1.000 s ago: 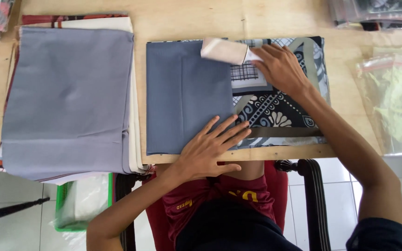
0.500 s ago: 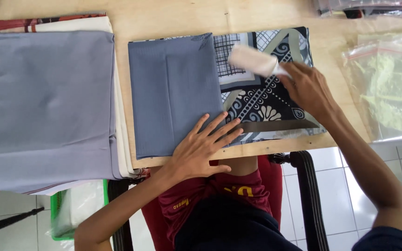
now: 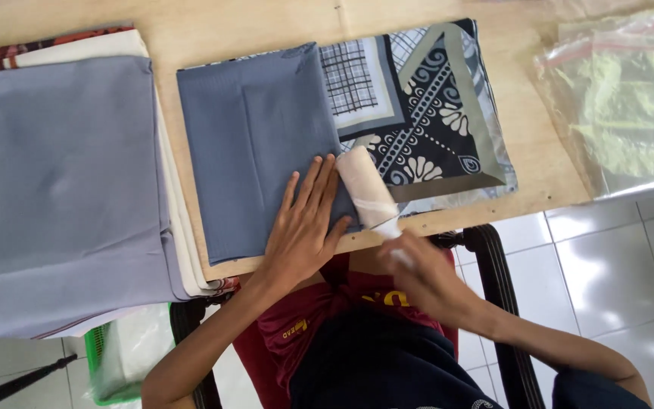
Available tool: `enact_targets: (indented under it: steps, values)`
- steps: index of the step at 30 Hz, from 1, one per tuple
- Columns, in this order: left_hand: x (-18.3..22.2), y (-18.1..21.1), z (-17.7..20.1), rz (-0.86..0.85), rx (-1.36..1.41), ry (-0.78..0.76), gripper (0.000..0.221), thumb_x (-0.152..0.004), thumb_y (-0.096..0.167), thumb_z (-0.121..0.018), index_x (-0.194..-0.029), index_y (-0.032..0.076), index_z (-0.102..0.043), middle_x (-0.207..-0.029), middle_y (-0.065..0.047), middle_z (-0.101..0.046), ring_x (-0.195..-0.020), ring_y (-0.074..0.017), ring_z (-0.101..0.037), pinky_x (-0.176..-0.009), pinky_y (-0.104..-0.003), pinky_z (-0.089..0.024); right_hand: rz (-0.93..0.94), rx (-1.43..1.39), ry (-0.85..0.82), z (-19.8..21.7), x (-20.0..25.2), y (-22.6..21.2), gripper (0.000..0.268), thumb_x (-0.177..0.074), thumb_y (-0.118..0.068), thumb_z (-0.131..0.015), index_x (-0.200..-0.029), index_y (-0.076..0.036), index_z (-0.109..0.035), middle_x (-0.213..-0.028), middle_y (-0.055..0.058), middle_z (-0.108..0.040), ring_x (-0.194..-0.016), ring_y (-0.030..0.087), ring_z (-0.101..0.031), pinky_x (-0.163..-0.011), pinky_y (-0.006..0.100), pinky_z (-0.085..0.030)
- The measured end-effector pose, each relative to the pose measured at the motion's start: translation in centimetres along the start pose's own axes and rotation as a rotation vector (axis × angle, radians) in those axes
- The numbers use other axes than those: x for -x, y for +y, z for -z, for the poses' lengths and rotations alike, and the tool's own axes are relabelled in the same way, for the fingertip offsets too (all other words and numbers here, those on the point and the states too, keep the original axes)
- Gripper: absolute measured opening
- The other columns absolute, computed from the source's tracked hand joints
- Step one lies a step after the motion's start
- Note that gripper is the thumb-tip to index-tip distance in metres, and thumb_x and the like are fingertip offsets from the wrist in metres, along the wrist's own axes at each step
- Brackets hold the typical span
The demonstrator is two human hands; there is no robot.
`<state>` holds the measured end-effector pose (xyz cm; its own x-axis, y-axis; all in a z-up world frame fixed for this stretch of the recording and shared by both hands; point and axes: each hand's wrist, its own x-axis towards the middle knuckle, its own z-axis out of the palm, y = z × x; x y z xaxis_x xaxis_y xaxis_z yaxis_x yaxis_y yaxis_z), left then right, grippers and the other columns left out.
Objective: Using a lint roller to remove lint and debris from folded fabric pieces on a workstation table.
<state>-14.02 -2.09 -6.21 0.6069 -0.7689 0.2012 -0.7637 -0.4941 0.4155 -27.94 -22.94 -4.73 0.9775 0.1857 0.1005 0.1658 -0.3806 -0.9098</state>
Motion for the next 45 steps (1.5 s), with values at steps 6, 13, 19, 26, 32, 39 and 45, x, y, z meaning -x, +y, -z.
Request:
enact_targets:
  steps: [6,13,19,26,32,39,45]
  values:
    - [0.0,0.4,0.2,0.014,-0.055,0.005,0.066,-0.110,0.039,-0.042,-0.161,-0.001,-0.029,-0.171,-0.018,-0.023,-0.158,-0.0308,-0.021,-0.128,-0.052,-0.008,-0.080,-0.013,-0.012,-0.9,0.6,-0.4,0.025,-0.091,0.001,-0.054,-0.113,-0.005,-0.065,-0.067,0.009,-0.072,-0.045,0.019,-0.067,-0.040,0.027,-0.049]
    - [0.2,0.2,-0.4,0.009,-0.104,0.034,0.068,-0.110,0.043,-0.040,-0.162,0.000,-0.028,-0.170,-0.018,-0.025,-0.158,-0.0311,-0.022,-0.128,-0.052,-0.011,-0.318,0.202,0.246,3.5,3.5,0.9,0.021,-0.090,0.002,-0.057,-0.103,-0.006,-0.072,-0.058,0.012,-0.072,-0.032,0.023,-0.063,-0.037,0.034,-0.049]
    - [-0.3,0.2,0.3,0.006,-0.213,0.005,0.070,-0.110,0.044,-0.041,-0.162,0.002,-0.023,-0.171,-0.014,-0.022,-0.160,-0.0263,-0.020,-0.131,-0.048,-0.019,-0.576,0.076,0.371,8.5,6.7,1.4,0.019,-0.108,-0.009,-0.044,-0.104,-0.003,-0.062,-0.056,0.010,-0.061,-0.035,0.019,-0.060,-0.033,0.029,-0.046]
    - [-6.3,-1.3,1.9,-0.010,-0.056,0.075,0.071,-0.099,0.047,-0.067,-0.153,0.011,-0.037,-0.148,-0.013,-0.048,-0.129,-0.0314,-0.049,-0.102,-0.051,-0.046,-0.237,0.538,0.602,12.3,5.0,3.3,0.027,-0.104,0.012,-0.042,-0.106,0.005,-0.068,-0.086,0.016,-0.068,-0.075,0.023,-0.065,-0.076,0.037,-0.055]
    - [-12.9,-6.2,3.5,0.070,-0.267,0.131,0.060,-0.094,0.037,-0.073,-0.144,0.012,-0.050,-0.143,-0.015,-0.049,-0.127,-0.0354,-0.048,-0.099,-0.055,-0.044,-0.217,0.743,0.629,12.6,2.2,6.0,0.013,-0.103,0.002,-0.064,-0.112,0.000,-0.074,-0.084,0.014,-0.061,-0.077,0.026,-0.060,-0.068,0.041,-0.047]
    - [-15.5,-17.5,4.9,0.161,-0.152,0.009,0.053,-0.098,0.035,-0.071,-0.143,0.012,-0.054,-0.139,-0.018,-0.053,-0.129,-0.0424,-0.041,-0.102,-0.065,-0.034,-0.359,0.666,0.614,11.2,0.5,4.2,0.023,-0.097,-0.017,-0.080,-0.116,-0.008,-0.070,-0.074,0.005,-0.046,-0.075,0.023,-0.049,-0.074,0.042,-0.043]
    - [-19.6,-13.8,3.1,0.073,0.034,-0.140,0.065,-0.093,0.013,-0.071,-0.152,0.010,-0.045,-0.144,-0.018,-0.053,-0.136,-0.0366,-0.044,-0.111,-0.070,-0.031,-0.408,0.692,0.625,11.1,0.7,3.9,0.031,-0.095,-0.015,-0.081,-0.123,-0.009,-0.068,-0.088,0.011,-0.066,-0.092,0.027,-0.060,-0.083,0.046,-0.048]
